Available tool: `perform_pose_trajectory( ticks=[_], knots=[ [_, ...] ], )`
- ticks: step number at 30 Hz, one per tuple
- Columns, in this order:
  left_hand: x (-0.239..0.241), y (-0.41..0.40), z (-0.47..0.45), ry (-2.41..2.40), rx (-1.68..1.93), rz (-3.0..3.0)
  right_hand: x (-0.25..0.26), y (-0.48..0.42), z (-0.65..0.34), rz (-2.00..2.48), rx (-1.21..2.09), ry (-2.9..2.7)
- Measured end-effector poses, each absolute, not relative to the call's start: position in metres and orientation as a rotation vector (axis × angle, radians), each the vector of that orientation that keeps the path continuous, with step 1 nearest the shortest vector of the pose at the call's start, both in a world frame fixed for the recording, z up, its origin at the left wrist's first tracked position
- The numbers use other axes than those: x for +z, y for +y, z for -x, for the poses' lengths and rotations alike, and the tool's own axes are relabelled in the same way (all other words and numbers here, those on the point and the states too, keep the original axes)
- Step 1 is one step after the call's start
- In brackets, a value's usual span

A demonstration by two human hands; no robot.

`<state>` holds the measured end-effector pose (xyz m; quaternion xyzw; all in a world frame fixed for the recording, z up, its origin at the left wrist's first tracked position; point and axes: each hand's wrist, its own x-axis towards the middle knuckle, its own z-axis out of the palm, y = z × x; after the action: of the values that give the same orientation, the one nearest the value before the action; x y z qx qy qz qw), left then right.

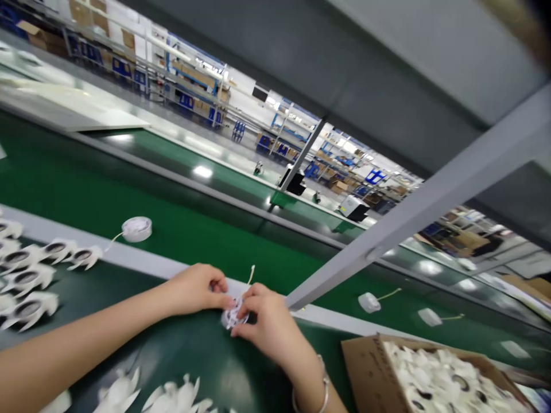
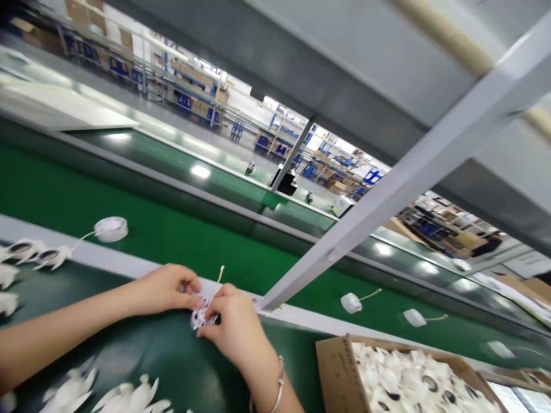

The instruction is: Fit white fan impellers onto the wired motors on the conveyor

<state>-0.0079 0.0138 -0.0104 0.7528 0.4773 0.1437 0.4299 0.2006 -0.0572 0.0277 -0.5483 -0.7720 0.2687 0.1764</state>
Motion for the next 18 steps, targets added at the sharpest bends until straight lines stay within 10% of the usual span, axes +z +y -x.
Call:
perform_pose_trajectory(
  ticks=[18],
  knots=[
    [-0.019, 0.037, 0.012, 1.121, 0.346, -1.635, 0.062, -0.061, -0.213, 1.628, 0.489, -1.996]
  ],
)
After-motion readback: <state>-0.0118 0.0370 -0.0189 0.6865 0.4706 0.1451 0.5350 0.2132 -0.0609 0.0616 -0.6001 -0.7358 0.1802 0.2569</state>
